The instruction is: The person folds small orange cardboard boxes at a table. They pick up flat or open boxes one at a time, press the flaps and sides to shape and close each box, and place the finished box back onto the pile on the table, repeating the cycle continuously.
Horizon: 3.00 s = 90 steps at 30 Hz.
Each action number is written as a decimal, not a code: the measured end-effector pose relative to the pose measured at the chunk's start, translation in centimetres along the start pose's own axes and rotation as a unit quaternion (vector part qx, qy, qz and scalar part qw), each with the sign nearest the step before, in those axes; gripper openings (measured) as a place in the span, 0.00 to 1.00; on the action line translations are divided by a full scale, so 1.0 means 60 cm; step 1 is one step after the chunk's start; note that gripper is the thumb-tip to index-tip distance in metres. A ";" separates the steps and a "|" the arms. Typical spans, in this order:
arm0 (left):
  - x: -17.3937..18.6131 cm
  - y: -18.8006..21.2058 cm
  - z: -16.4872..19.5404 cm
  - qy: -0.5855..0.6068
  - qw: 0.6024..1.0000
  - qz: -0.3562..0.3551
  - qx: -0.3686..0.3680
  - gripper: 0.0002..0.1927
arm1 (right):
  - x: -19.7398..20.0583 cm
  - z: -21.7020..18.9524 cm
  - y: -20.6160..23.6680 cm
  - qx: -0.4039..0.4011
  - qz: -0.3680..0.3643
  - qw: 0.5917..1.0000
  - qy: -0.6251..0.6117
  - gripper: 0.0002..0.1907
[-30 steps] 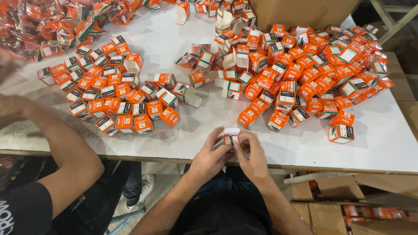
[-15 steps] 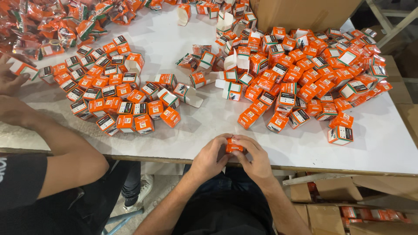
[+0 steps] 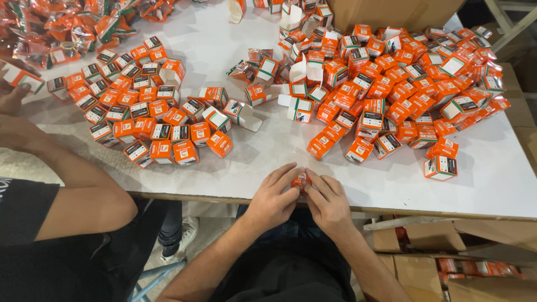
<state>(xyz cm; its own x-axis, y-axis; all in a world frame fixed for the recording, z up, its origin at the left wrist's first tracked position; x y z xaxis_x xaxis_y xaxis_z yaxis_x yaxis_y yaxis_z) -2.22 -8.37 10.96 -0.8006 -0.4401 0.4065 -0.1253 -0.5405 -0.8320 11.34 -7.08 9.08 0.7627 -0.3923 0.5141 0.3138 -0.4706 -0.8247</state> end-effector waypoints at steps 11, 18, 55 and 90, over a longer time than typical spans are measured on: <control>0.050 -0.144 -0.206 -0.119 0.992 0.049 0.007 0.21 | 0.016 0.108 -0.032 -0.116 0.012 0.972 0.206 0.24; -0.009 -0.256 -0.526 -0.389 0.903 -0.129 0.132 0.18 | 0.035 0.071 -0.006 -0.070 0.087 0.985 0.129 0.15; 0.020 -0.150 -0.304 -0.221 0.964 -0.141 -0.038 0.40 | -0.014 0.101 0.068 -0.322 0.086 0.914 -0.230 0.06; -0.035 0.021 -0.080 0.065 0.991 -0.020 0.111 0.24 | -0.037 0.085 0.038 -0.307 -0.101 0.946 -0.004 0.12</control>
<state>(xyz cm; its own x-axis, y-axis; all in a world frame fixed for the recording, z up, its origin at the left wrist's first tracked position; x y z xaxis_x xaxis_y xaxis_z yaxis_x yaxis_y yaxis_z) -3.51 -4.68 7.22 -0.8686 -0.3264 0.3727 -0.0379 -0.7063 -0.7069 13.25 -3.26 4.83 0.7271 -0.2405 0.6431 0.0676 -0.9070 -0.4157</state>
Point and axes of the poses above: each hand's wrist, its own y-axis away from the middle knuckle, its own x-axis out of the back of the hand, z = x × y, the point moved 8 cm from there along -y, towards the middle knuckle, and after that the axes turned 12 degrees about z, right-handed, at the moved point
